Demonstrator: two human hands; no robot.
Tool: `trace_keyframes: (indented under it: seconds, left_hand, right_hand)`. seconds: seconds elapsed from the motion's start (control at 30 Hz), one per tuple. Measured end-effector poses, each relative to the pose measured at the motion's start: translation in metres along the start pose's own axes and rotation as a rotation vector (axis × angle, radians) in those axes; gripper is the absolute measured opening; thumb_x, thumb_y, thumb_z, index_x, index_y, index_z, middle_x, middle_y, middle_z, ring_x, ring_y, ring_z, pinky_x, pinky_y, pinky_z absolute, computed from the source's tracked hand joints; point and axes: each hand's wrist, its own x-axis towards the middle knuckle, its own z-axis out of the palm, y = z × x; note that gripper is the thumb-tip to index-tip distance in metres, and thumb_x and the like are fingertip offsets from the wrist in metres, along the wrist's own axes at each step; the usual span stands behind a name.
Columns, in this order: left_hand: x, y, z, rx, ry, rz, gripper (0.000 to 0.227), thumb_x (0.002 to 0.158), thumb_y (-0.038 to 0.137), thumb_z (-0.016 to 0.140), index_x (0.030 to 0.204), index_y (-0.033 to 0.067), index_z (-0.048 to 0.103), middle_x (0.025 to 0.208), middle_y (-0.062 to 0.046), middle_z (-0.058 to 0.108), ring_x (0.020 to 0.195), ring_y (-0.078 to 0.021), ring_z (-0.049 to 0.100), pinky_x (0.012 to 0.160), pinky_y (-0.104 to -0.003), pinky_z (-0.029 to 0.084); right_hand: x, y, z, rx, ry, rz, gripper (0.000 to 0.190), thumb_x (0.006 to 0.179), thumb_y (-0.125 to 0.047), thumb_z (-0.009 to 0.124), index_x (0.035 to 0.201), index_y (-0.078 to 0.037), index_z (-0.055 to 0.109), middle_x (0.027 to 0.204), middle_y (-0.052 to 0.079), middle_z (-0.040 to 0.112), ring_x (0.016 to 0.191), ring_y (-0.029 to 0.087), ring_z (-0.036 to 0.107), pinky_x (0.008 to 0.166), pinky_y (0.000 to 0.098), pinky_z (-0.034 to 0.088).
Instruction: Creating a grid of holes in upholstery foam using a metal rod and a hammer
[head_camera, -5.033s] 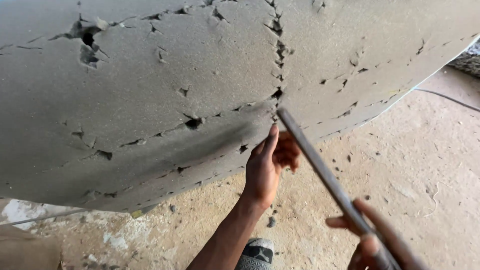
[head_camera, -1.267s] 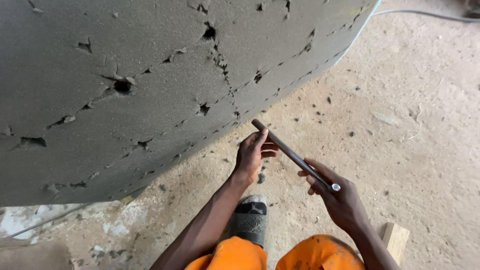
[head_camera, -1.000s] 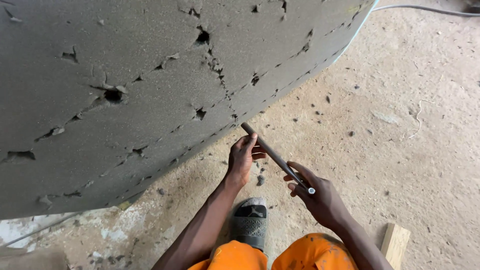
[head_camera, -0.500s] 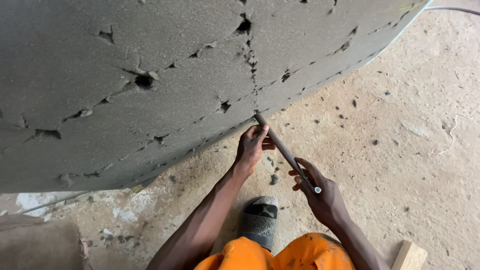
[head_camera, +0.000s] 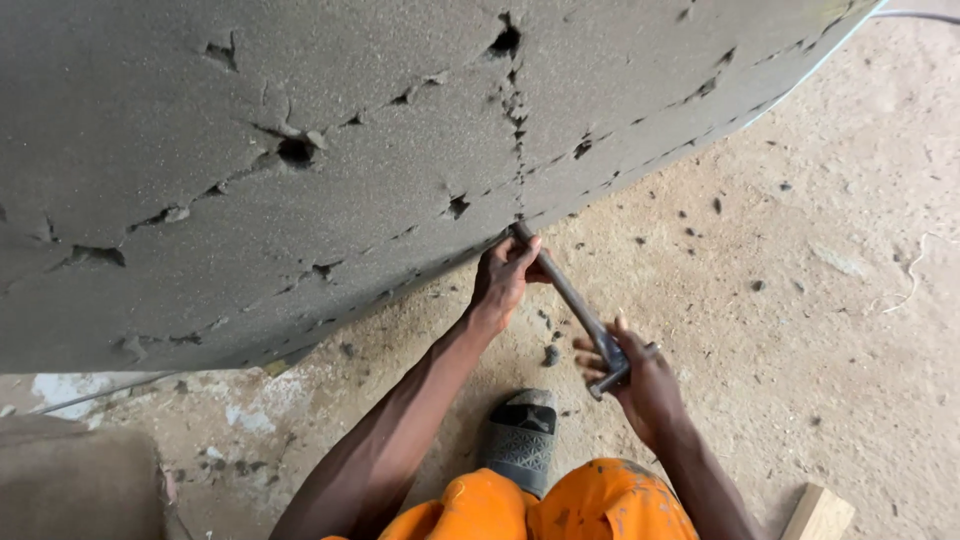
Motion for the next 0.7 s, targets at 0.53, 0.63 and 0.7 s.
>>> trace_keyframes:
  seconds: [0.53, 0.63, 0.7]
  left_hand:
    - [-0.004, 0.028, 0.001, 0.231, 0.111, -0.295, 0.129, 0.087, 0.071, 0.087, 0.189, 0.0110, 0.036, 0.165, -0.017, 0.069, 0.154, -0.0328, 0.072, 0.131, -0.054, 0.063]
    - [-0.016, 0.074, 0.012, 0.357, 0.136, -0.187, 0.085, 0.086, 0.075, 0.090, 0.141, 0.0147, 0.067, 0.132, -0.007, 0.065, 0.120, -0.0239, 0.071, 0.103, -0.044, 0.057]
    - [-0.028, 0.080, 0.008, 0.424, 0.137, -0.121, 0.053, 0.096, 0.071, 0.093, 0.100, 0.0173, 0.092, 0.081, 0.004, 0.082, 0.073, -0.0110, 0.080, 0.065, -0.028, 0.063]
  right_hand:
    - [0.043, 0.079, -0.039, -1.593, 0.048, -1.093, 0.080, 0.116, -0.062, 0.068, 0.176, -0.009, 0.063, 0.128, 0.019, 0.084, 0.112, 0.046, 0.078, 0.093, 0.0591, 0.060]
    - [0.030, 0.058, 0.008, -1.085, 0.073, -0.657, 0.064, 0.119, -0.055, 0.062, 0.163, -0.011, 0.076, 0.111, 0.013, 0.073, 0.094, 0.036, 0.066, 0.079, 0.0526, 0.052]
    - [0.027, 0.045, 0.043, -0.767, 0.125, -0.332, 0.050, 0.123, -0.050, 0.070, 0.145, -0.010, 0.091, 0.083, 0.000, 0.059, 0.079, 0.016, 0.049, 0.072, 0.0371, 0.042]
